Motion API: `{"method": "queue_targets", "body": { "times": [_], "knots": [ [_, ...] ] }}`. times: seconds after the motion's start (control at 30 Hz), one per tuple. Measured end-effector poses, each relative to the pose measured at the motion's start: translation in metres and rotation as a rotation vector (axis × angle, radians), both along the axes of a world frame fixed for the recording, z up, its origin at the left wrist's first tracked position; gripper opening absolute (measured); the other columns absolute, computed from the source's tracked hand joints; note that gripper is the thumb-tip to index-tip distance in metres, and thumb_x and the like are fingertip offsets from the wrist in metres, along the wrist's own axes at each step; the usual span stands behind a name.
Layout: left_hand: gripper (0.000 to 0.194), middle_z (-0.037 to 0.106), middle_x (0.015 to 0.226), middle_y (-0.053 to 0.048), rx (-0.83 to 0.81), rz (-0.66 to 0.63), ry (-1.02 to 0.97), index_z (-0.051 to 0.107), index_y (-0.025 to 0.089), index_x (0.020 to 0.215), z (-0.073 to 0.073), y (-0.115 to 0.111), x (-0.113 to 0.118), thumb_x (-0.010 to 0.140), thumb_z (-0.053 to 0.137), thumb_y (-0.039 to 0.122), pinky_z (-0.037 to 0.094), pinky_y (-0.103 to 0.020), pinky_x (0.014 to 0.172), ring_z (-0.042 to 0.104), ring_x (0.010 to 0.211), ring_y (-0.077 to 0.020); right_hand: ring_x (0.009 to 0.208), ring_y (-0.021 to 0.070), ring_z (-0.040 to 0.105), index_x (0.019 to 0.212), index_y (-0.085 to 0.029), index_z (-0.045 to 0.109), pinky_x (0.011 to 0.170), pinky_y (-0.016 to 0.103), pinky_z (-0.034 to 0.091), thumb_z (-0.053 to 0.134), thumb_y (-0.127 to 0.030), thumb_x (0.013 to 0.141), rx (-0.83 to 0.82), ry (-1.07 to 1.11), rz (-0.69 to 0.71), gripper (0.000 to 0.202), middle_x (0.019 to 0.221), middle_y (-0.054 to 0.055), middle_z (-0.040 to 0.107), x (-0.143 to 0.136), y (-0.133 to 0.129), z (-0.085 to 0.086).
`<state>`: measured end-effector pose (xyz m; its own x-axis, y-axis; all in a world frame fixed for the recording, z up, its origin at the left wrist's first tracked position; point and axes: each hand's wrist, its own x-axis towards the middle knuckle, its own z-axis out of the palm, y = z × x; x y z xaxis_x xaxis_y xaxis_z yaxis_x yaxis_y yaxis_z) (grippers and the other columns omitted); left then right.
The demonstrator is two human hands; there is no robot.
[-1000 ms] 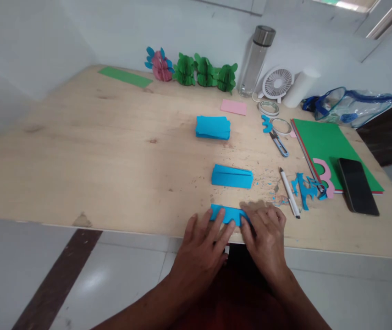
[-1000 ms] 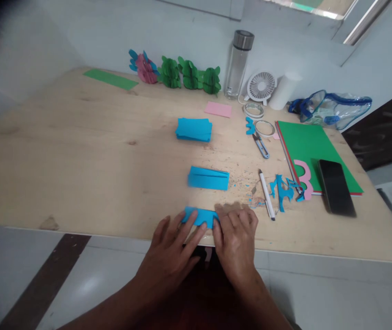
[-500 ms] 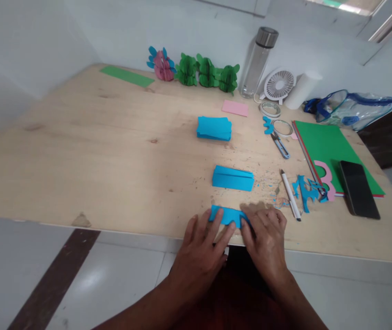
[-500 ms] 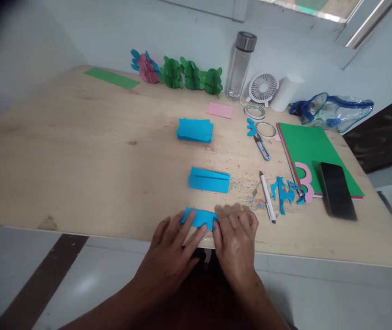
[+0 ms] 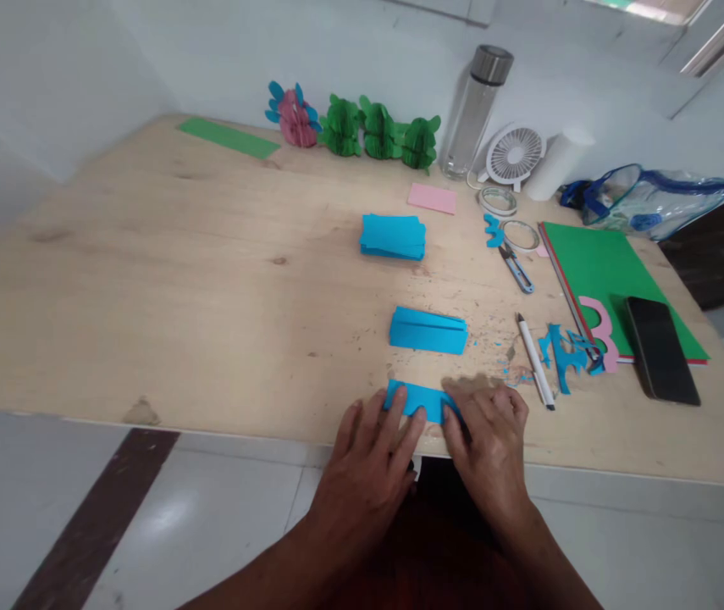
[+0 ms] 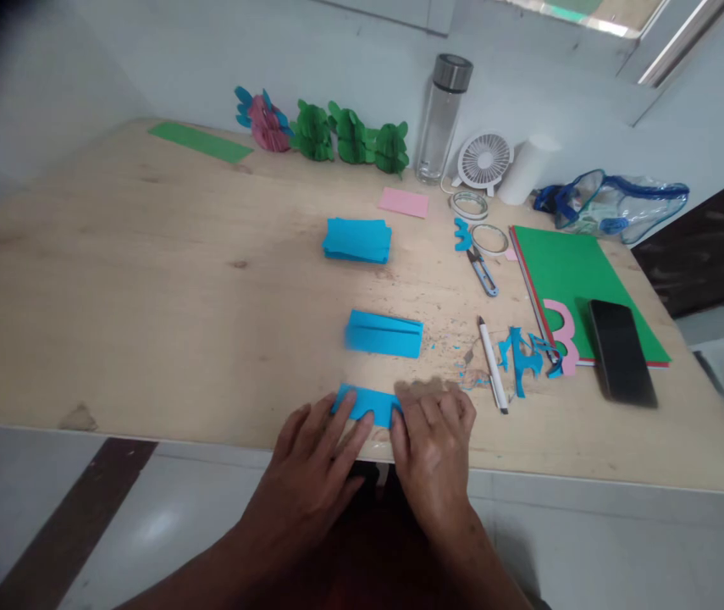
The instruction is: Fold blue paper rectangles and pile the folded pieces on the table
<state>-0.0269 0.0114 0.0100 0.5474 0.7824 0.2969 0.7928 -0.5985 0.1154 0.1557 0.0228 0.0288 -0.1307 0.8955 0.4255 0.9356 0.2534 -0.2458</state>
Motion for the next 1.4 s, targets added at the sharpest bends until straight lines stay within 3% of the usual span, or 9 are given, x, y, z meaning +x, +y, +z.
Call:
{"method": "queue_targets", "body": {
  "times": [0.6, 1.1, 1.4],
  "knots": [
    [0.050, 0.047, 0.142, -0.014, 0.013, -0.007, -0.004, 0.048, 0.010, 0.135, 0.004, 0.006, -0.010, 0.092, 0.045, 0.035, 0.028, -0.045, 0.109, 0.042, 0.131, -0.0306, 0.090, 0.0215, 0.054, 0.115, -0.020, 0.062, 0.097, 0.043, 0.031, 0.051, -0.023, 0.093, -0.011, 0.026, -0.010, 0.025, 0.088, 0.003, 0.067, -0.002, 0.000, 0.002],
    [0.052, 0.050, 0.140, -0.012, 0.045, -0.016, -0.032, 0.042, 0.012, 0.140, -0.003, 0.005, -0.013, 0.093, 0.045, 0.034, 0.026, -0.046, 0.110, 0.040, 0.132, -0.0294, 0.097, 0.0222, 0.055, 0.114, -0.019, 0.062, 0.098, 0.042, 0.029, 0.051, -0.023, 0.093, -0.010, 0.054, -0.014, 0.024, 0.095, 0.004, 0.069, -0.001, 0.000, 0.002],
    [0.053, 0.048, 0.142, -0.012, -0.021, -0.054, -0.158, 0.039, 0.018, 0.142, 0.009, 0.005, -0.013, 0.091, 0.049, 0.031, 0.030, -0.048, 0.108, 0.041, 0.131, -0.0301, 0.099, 0.0215, 0.056, 0.115, -0.023, 0.063, 0.096, 0.041, 0.029, 0.049, -0.024, 0.094, -0.062, 0.108, -0.003, 0.025, 0.103, 0.002, 0.070, 0.001, 0.001, 0.007]
  ]
}}
